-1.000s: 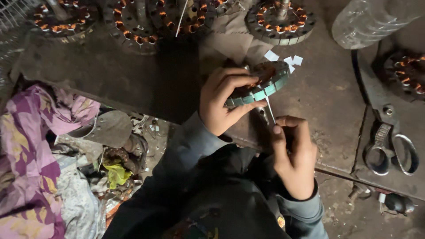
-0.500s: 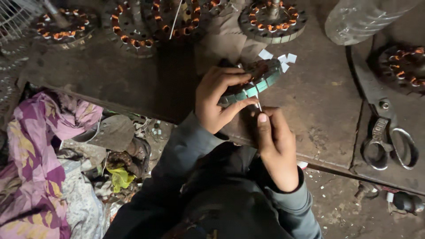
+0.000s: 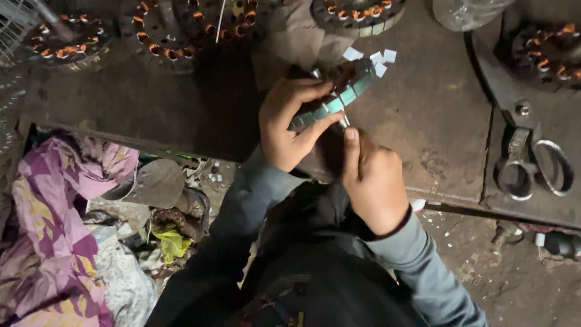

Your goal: The person sits on the floor and uses a screwdriver to insert and tighten small white pieces into a circular green component with copper windings. They repeatedly rotate the component to access different slots and secure the pieces.

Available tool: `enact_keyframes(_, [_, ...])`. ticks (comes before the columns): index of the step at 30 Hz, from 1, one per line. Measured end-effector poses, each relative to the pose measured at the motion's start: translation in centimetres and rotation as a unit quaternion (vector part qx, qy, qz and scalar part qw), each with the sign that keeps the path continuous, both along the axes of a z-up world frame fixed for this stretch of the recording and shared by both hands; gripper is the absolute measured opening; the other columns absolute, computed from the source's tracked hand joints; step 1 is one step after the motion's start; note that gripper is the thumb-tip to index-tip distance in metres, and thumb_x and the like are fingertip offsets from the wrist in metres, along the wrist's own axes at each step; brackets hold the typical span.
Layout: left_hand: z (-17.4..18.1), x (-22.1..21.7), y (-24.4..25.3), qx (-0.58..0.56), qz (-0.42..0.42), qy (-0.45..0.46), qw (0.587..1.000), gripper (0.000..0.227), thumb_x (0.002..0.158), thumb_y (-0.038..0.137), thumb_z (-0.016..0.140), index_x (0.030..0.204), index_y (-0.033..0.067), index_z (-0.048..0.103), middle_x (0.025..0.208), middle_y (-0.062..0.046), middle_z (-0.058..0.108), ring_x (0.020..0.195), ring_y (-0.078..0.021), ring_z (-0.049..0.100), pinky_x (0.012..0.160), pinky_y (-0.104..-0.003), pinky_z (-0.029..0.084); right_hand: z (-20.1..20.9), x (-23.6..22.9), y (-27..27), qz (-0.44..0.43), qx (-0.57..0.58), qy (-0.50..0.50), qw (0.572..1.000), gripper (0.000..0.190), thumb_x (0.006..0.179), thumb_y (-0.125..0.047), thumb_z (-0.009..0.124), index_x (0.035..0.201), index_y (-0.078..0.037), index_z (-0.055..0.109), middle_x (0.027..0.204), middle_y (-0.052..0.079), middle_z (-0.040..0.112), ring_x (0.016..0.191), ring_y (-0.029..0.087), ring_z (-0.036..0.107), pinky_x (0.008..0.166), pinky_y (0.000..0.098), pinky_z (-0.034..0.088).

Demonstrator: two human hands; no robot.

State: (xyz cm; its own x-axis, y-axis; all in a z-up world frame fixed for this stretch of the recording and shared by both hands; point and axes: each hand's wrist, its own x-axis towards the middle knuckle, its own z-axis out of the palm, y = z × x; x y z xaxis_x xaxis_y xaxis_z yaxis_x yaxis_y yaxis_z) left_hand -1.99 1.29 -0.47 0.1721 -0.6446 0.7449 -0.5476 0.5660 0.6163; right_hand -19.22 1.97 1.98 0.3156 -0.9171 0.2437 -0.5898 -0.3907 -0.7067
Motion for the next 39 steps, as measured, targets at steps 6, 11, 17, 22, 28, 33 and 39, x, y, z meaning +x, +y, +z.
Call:
enact_keyframes(6, [-0.1, 0.0, -0.1, -0.014, -0.005, -0.001, 1.000, 0.040, 0.087, 0.006, 0.090, 0.120, 0.0044, 0.068, 0.119, -0.010, 0.071, 0.108, -0.0277, 0.069, 0.090, -0.034, 0.055, -0.9, 0.4, 0.0, 0.016, 0.008, -0.030, 0.999, 0.036, 0.114, -0.023, 0.051, 0.092, 0.004, 0.062, 0.076, 0.031, 0.056, 0.074, 0.053, 0.056, 0.059, 0.0507, 0.044])
enact_keyframes(11, [-0.3, -0.1, -0.1, 0.013, -0.005, 0.026, 1.000, 0.039, 0.084, 0.007, 0.090, 0.117, 0.0037, 0.069, 0.114, -0.010, 0.071, 0.101, -0.0263, 0.069, 0.089, -0.034, 0.056, -0.7, 0.8, 1.0, -0.030, -0.021, -0.039, 0.999, 0.033, 0.110, -0.023, 0.052, 0.094, 0.003, 0.065, 0.072, 0.030, 0.058, 0.068, 0.050, 0.059, 0.056, 0.0507, 0.044])
enact_keyframes(17, [-0.4, 0.0, -0.4, -0.004, -0.002, 0.011, 1.000, 0.039, 0.083, 0.009, 0.091, 0.115, 0.0044, 0.069, 0.115, -0.009, 0.071, 0.103, -0.0258, 0.068, 0.091, -0.035, 0.055, -0.6, 1.0, 0.3, -0.042, 0.006, -0.051, 0.998, 0.037, 0.110, -0.025, 0.053, 0.088, 0.002, 0.064, 0.068, 0.028, 0.056, 0.058, 0.046, 0.056, 0.054, 0.0486, 0.042])
enact_keyframes(22, [-0.6, -0.1, -0.6, 0.008, -0.008, 0.021, 1.000, 0.035, 0.086, 0.009, 0.090, 0.115, 0.0057, 0.069, 0.114, -0.008, 0.072, 0.102, -0.0262, 0.069, 0.091, -0.034, 0.054, 0.1, 0.5, -1.2, -0.004, 0.054, -0.053, 0.997, 0.040, 0.110, -0.027, 0.053, 0.085, 0.003, 0.062, 0.067, 0.027, 0.055, 0.054, 0.040, 0.050, 0.054, 0.0446, 0.041])
enact_keyframes(28, [-0.1, 0.2, -0.6, -0.025, -0.002, -0.008, 1.000, 0.039, 0.085, 0.011, 0.090, 0.116, 0.0058, 0.068, 0.116, -0.008, 0.072, 0.107, -0.0267, 0.070, 0.094, -0.036, 0.054, 1.4, -1.6, -3.3, 0.064, 0.333, -0.113, 0.934, 0.048, 0.113, -0.035, 0.047, 0.086, 0.002, 0.060, 0.068, 0.020, 0.051, 0.053, 0.029, 0.046, 0.053, 0.0426, 0.038])
enact_keyframes(33, [0.1, -0.7, -0.4, -0.009, 0.037, 0.024, 0.999, 0.044, 0.081, 0.015, 0.092, 0.115, 0.0056, 0.067, 0.113, -0.010, 0.070, 0.104, -0.0290, 0.069, 0.092, -0.038, 0.056, 0.1, -1.5, -0.6, 0.020, 0.002, -0.067, 0.998, 0.029, 0.112, -0.026, 0.051, 0.098, -0.002, 0.061, 0.072, 0.001, 0.055, 0.062, 0.012, 0.054, 0.058, 0.0308, 0.043])
enact_keyframes(39, [-0.5, -1.2, -0.9, 0.003, 0.051, 0.024, 0.998, 0.044, 0.079, 0.017, 0.094, 0.111, 0.0055, 0.067, 0.110, -0.011, 0.069, 0.102, -0.0301, 0.068, 0.089, -0.039, 0.057, -2.0, -3.9, -0.9, 0.050, 0.349, -0.351, 0.867, 0.021, 0.113, -0.021, 0.055, 0.120, -0.002, 0.055, 0.080, 0.003, 0.053, 0.061, 0.014, 0.042, 0.053, 0.0283, 0.033])
